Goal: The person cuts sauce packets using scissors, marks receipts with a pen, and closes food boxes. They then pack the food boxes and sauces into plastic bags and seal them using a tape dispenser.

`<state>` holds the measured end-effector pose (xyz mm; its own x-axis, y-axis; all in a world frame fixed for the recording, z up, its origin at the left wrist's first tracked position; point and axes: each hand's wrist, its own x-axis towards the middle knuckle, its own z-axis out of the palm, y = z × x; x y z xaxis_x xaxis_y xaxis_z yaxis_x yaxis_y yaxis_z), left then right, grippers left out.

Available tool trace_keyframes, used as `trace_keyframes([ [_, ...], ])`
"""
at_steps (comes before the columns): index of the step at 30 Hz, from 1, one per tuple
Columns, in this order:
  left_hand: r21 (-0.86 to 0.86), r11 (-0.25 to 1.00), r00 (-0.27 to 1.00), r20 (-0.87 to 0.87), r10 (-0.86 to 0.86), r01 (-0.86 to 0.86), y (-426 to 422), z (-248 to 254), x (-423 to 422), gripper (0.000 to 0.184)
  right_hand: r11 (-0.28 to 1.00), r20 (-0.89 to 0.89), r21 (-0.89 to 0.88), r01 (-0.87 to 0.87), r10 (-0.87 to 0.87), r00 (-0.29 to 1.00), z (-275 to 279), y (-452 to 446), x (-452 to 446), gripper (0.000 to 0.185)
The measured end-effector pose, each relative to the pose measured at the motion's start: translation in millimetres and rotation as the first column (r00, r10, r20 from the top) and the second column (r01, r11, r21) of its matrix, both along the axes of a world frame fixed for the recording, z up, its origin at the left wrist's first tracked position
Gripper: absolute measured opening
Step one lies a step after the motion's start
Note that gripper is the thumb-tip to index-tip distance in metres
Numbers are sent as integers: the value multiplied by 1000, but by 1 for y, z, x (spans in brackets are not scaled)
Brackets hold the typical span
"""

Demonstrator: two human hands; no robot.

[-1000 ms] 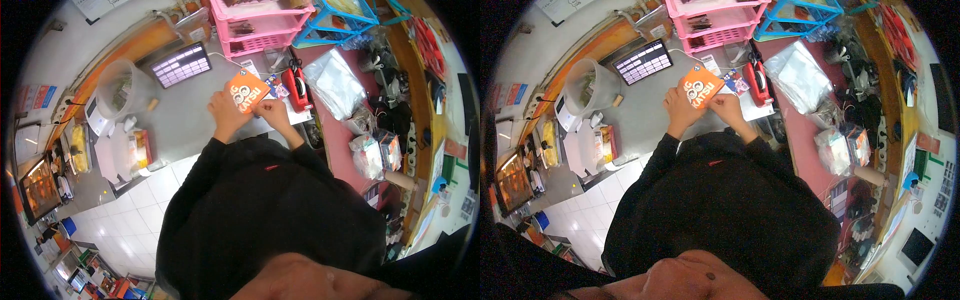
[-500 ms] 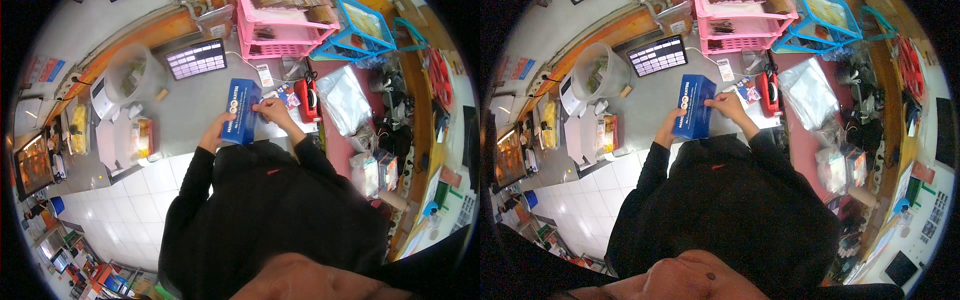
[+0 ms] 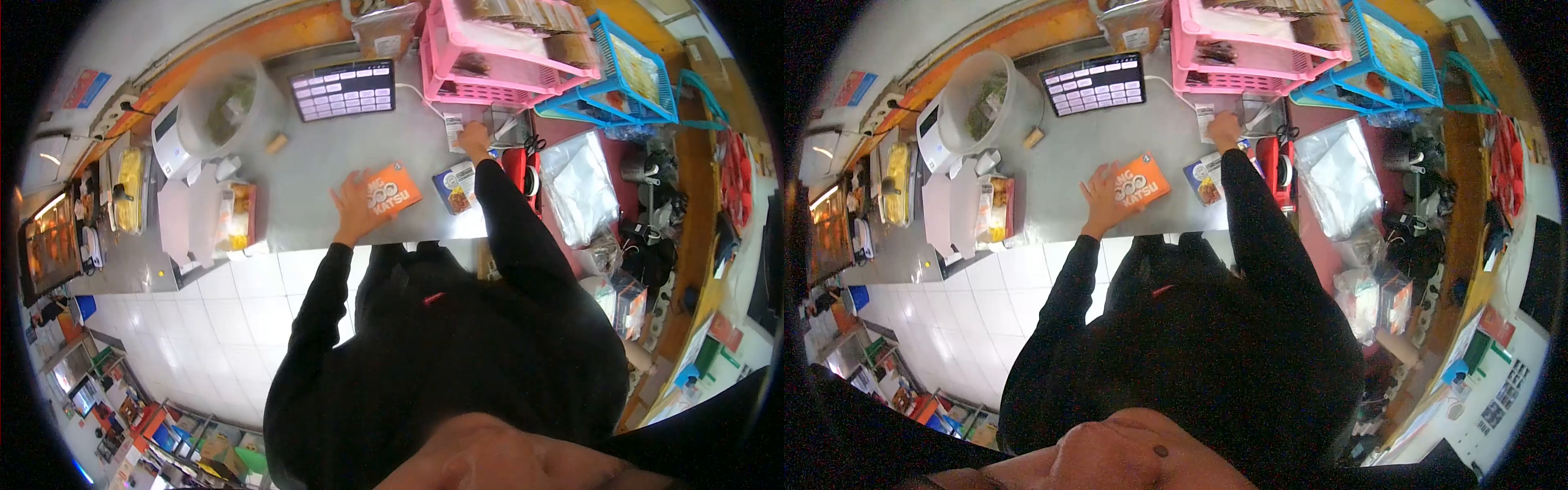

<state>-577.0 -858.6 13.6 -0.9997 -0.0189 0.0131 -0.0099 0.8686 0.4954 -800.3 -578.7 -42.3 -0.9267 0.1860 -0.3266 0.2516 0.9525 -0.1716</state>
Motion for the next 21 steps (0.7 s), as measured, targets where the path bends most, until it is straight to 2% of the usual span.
trace_keyframes([
  [2, 59, 993, 992, -68, 109, -105, -5, 2, 6, 94, 993, -8, -9, -119, 119, 993, -11, 9, -4, 31],
  [3, 90, 984, 982, -102, 160, -151, -10, 2, 9, 86, 988, -159, -156, 21, -46, 986, 6, 4, 8, 31],
  [5, 221, 949, 942, -203, 268, -223, -15, 4, 13, 72, 857, -185, -511, -61, -40, 982, 21, -5, 21, 32],
  [6, 316, 918, 907, -263, 329, -241, -17, 5, 15, 65, 741, -193, -664, -100, -40, 980, 29, -10, 31, 33],
  [7, 408, 879, 866, -313, 389, -247, -18, 6, 18, 58, 551, -35, -834, -40, 20, 999, 57, -26, 53, 39],
  [8, 394, 892, 871, -331, 362, -222, -18, 1, 19, 54, 333, 105, -941, 62, 114, 988, 84, -51, 79, 44],
  [10, 366, 916, 878, -370, 303, -162, -14, -14, 14, 46, 443, 52, -894, -75, 267, 962, 56, -82, 117, 52],
  [12, 122, 992, 951, -309, 0, 40, -2, -6, 5, 49, 676, -208, -657, -333, 263, 942, 36, -102, 149, 50],
  [13, 5, 988, 957, -251, -147, 154, 2, -7, 2, 50, 743, -149, -600, -296, 260, 954, 49, -106, 156, 48],
  [15, -61, 986, 951, -260, -167, 156, 6, -20, 3, 55, 857, -29, -466, -218, 232, 972, 81, -107, 163, 45],
  [17, -95, 983, 955, -236, -178, 160, 6, -32, 1, 61, 835, -130, -505, -216, 174, 976, 108, -74, 167, 28],
  [18, -94, 983, 962, -208, -177, 161, 5, -35, 0, 65, 806, -343, -532, -258, 74, 936, 86, -39, 162, 21],
  [19, -89, 983, 968, -179, -176, 162, 5, -38, 1, 68, 782, -534, -542, -309, -36, 845, 64, 3, 158, 15],
  [20, -78, 983, 966, -187, -177, 165, 4, -38, 2, 69, 887, -620, -416, -199, -118, 775, 89, 43, 157, 11],
  [21, -64, 984, 964, -197, -178, 169, 3, -35, 3, 71, 958, -791, -187, -219, -14, 612, 105, 84, 158, 8],
])
